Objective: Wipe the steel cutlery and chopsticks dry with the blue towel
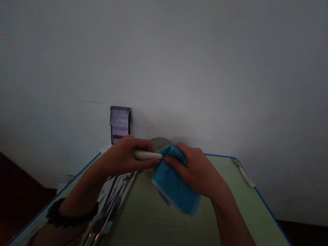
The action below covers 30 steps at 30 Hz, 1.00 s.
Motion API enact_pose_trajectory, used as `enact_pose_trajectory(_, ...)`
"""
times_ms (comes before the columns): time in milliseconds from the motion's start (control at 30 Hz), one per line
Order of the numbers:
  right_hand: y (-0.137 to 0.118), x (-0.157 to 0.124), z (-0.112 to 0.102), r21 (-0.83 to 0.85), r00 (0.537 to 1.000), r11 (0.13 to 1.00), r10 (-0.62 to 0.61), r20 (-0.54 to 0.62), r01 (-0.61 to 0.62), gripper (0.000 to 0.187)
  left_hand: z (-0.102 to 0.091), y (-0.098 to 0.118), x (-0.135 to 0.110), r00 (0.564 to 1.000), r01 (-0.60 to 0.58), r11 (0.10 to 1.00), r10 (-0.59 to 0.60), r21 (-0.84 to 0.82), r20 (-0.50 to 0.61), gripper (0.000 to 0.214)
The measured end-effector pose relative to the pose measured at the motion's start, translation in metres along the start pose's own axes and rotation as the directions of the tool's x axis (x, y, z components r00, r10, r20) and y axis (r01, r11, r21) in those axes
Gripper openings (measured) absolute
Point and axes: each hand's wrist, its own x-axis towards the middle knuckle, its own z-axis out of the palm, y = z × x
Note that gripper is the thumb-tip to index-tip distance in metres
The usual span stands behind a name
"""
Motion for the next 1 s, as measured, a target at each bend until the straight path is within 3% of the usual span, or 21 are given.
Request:
enact_pose_trajectory(133, 0.004, 0.001, -0.003, 0.017, 0.998, 1.0, -0.024, 0.05, 0.023, 0.017, 0.0, -0.001, 0.004, 0.999, 0.019, 1.0, -0.019, 0.001, 0.031, 0.027)
enact_pose_trajectory(433, 0.014, -0.002, -0.01, -0.033, 0.999, 0.999, 0.034, -0.019, -0.034, 0.023, 0.003, 0.005, 0.012, 0.993, 0.072, 0.996, -0.077, 0.06, 0.086, 0.029)
enact_pose_trajectory(600, 0.015, -0.004, -0.01, 0.004, 0.999, 0.999, 0.034, -0.003, -0.034, 0.032, 0.001, 0.003, 0.009, 0.99, 0.106, 0.993, -0.11, 0.045, 0.09, 0.034)
enact_pose_trajectory(767, 0.011, -0.001, -0.01, 0.004, 1.0, 1.0, 0.006, 0.012, -0.006, 0.03, -0.004, 0.005, 0.011, 0.988, 0.096, 0.994, -0.102, 0.058, 0.114, 0.033)
enact_pose_trajectory(1000, 0.013, -0.005, -0.007, 0.031, 0.979, 0.999, 0.015, 0.204, -0.022, 0.019, -0.002, 0.006, 0.014, 0.991, 0.065, 0.995, -0.072, 0.07, 0.11, 0.029)
